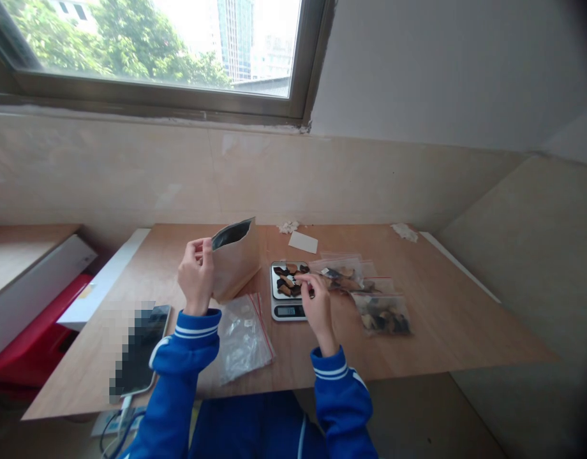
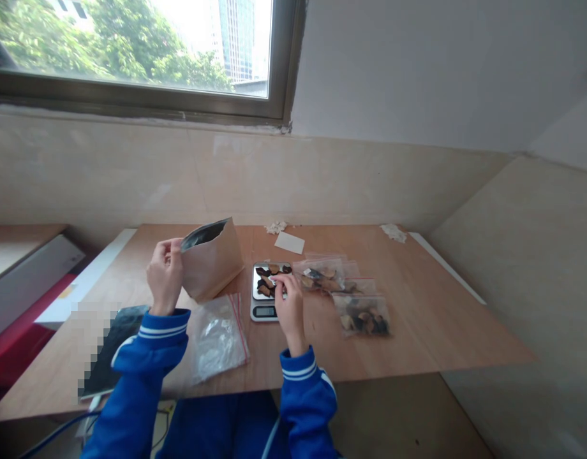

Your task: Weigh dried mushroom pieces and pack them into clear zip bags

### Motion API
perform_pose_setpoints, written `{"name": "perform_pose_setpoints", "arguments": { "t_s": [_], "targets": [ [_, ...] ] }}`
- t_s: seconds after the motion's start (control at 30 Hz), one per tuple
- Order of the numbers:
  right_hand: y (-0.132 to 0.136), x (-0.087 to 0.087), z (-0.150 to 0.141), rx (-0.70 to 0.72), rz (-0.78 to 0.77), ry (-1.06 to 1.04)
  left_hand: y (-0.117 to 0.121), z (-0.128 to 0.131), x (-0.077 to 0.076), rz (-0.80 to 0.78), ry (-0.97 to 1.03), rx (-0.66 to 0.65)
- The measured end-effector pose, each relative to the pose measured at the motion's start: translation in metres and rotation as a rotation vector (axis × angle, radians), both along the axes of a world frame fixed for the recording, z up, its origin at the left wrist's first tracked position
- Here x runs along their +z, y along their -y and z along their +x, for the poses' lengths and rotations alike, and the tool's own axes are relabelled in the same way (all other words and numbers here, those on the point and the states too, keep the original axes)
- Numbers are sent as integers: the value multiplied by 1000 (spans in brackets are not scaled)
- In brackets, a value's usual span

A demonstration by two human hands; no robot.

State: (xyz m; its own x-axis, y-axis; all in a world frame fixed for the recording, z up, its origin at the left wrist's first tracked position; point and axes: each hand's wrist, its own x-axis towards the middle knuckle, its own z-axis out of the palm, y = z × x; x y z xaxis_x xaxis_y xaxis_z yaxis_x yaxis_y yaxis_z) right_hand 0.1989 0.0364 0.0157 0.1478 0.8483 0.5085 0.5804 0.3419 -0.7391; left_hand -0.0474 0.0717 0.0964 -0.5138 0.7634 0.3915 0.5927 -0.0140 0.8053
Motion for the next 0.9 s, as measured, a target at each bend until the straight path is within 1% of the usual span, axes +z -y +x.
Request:
{"name": "perform_pose_setpoints", "arguments": {
  "t_s": [0.07, 0.13, 0.2, 0.23, 0.27, 0.3, 0.37, 0.4, 0.43, 0.47, 0.53, 0.6, 0.77, 0.9],
  "targets": [
    [22, -3, -7, 69, -55, -21, 2, -4, -6, -3, 14, -6],
    [42, -10, -18, 176, -153, 2, 10, -4, -18, 44, 7, 17],
    [57, -21, -30, 271, -249, 36, 25, -1, -37, 165, -65, 99],
    [63, -27, -36, 294, -284, 51, 35, 2, -49, 222, -132, 147],
    [68, -34, -42, 297, -312, 63, 46, 6, -62, 215, -188, 152],
    [72, -41, -48, 287, -337, 74, 57, 11, -75, 154, -227, 102],
    [78, -52, -57, 239, -383, 95, 78, 22, -99, -78, -263, -137],
    [79, -57, -61, 211, -407, 103, 86, 28, -108, -177, -267, -250],
    [79, -61, -64, 186, -429, 107, 93, 33, -116, -259, -275, -325],
    [79, -64, -66, 164, -450, 105, 97, 38, -122, -324, -281, -373],
    [77, -68, -70, 135, -483, 73, 101, 45, -127, -412, -295, -430],
    [75, -70, -71, 140, -494, 12, 99, 50, -129, -478, -317, -455],
    [72, -74, -71, 171, -488, -148, 89, 55, -128, -625, -426, -438],
    [69, -82, -72, 180, -510, -289, 85, 53, -131, -678, -492, -462]
  ]
}}
